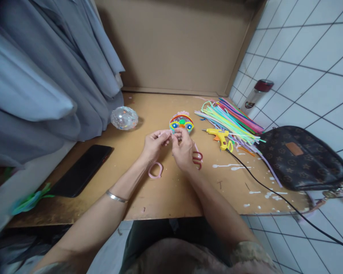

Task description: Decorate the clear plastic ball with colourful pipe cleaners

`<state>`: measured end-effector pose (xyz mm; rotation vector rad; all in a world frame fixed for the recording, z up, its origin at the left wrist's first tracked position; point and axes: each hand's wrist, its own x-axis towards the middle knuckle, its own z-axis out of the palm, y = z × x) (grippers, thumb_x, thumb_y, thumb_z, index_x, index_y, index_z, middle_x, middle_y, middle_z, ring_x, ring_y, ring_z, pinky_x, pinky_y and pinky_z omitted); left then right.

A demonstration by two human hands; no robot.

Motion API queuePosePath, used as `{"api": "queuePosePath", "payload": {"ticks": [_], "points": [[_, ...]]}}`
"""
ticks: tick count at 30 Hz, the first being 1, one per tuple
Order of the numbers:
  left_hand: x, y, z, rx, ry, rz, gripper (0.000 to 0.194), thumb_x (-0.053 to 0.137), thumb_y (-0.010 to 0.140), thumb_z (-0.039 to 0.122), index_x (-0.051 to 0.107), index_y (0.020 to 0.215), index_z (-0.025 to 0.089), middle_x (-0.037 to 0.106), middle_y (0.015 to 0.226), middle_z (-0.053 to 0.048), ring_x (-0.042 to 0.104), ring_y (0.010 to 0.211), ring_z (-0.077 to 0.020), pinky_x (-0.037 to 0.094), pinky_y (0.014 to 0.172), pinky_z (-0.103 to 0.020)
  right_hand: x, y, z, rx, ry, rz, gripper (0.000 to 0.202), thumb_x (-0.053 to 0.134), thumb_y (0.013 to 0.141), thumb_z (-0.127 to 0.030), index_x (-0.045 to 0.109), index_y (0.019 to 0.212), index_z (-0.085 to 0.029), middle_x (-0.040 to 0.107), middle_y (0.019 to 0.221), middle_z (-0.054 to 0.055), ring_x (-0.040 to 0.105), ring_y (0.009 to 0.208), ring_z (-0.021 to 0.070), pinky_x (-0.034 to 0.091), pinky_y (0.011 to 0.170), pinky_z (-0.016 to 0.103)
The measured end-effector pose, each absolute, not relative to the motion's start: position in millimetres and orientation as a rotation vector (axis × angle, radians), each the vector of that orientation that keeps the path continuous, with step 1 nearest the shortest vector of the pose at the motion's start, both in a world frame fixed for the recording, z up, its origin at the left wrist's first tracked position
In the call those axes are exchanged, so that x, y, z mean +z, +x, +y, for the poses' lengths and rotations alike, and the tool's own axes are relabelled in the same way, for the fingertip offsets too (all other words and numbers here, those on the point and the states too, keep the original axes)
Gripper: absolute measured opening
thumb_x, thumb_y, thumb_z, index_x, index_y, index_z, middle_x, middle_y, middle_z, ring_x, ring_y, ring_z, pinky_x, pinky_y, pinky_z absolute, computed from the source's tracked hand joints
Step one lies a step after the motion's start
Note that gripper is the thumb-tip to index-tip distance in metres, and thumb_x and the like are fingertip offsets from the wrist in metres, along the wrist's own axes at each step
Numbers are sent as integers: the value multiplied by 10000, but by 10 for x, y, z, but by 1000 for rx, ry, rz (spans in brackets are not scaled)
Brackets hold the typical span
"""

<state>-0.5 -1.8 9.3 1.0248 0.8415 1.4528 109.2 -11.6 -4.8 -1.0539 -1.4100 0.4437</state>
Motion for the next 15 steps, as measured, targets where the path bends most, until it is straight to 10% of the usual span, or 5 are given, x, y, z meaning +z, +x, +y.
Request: {"api": "queuePosePath", "payload": {"ticks": [15], "points": [[85, -12, 18, 1533, 985, 936, 208, 755, 603, 323, 647, 626, 147, 498, 524, 48, 404, 507, -62, 351, 533, -209, 17, 1108, -150, 310, -1109, -1608, 82, 562, 829, -234, 616, 772, -213, 664, 758, 33, 615, 679, 164, 507, 670, 297]]}}
